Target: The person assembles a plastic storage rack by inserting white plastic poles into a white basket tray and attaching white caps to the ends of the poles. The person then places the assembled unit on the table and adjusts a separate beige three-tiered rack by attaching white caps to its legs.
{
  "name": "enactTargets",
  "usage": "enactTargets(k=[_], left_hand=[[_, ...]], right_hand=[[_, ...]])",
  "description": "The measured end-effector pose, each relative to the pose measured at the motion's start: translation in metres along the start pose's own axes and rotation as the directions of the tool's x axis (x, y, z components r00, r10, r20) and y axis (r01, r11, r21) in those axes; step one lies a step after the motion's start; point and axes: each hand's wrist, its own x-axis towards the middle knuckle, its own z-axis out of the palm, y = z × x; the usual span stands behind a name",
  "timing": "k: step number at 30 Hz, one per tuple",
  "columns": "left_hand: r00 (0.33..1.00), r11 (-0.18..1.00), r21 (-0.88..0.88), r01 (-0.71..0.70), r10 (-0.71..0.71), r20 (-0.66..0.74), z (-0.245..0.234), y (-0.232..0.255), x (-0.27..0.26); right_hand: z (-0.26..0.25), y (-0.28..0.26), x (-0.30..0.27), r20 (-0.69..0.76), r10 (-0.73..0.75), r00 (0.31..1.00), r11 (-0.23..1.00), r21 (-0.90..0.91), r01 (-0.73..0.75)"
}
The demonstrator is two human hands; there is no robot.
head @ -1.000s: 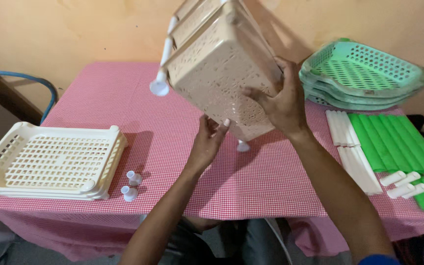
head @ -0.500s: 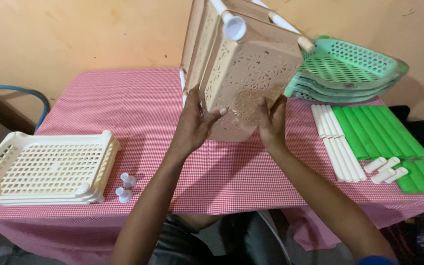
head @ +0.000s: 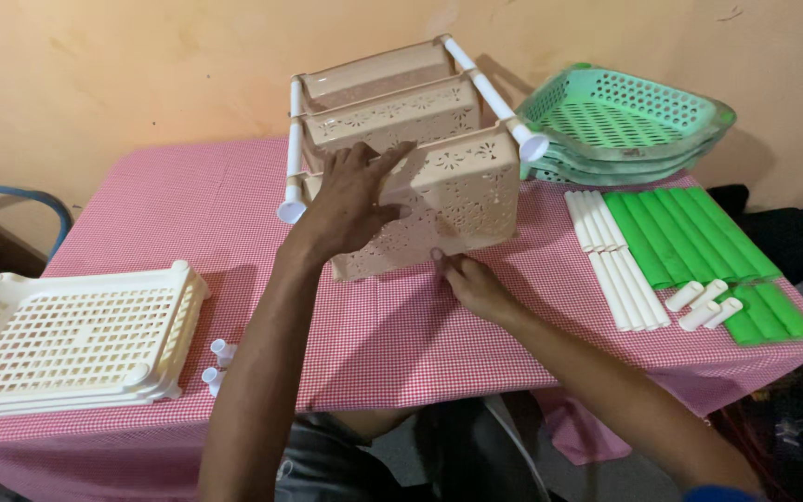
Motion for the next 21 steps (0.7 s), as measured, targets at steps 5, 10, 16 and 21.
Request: enactTargets(k=[5,10,16,21], left_hand=[[0.995,0.999,0.043,0.019,-0.023,0.099,-0.001,-0.003,0.003],[0.997,1.000,0.026,-0.015,0.013,0.077,0.012,-0.005,0.015],[0.996,0.999,0.041,-0.027,0.023,0.092,0.026,-0.016,0.019],[0.989,0.989,0.005,-0.147,0.147,-0.006,0.044,0.002,0.026]], right_hand=[[0.001,-0.008,-0.005,0.069,-0.067,0.995,0.997,-0.044,0.071],[-0.016,-0.016,-0.005,0.203,-0.032,0.979,0.988,-0.139,0.062],[-0.046,-0.039,-0.039,-0.077,-0.238,0.968,0.909,-0.369,0.194],[-0.105,-0.058,-0.068,-0.597,-0.634,0.491,0.773,-0.467,0.429]])
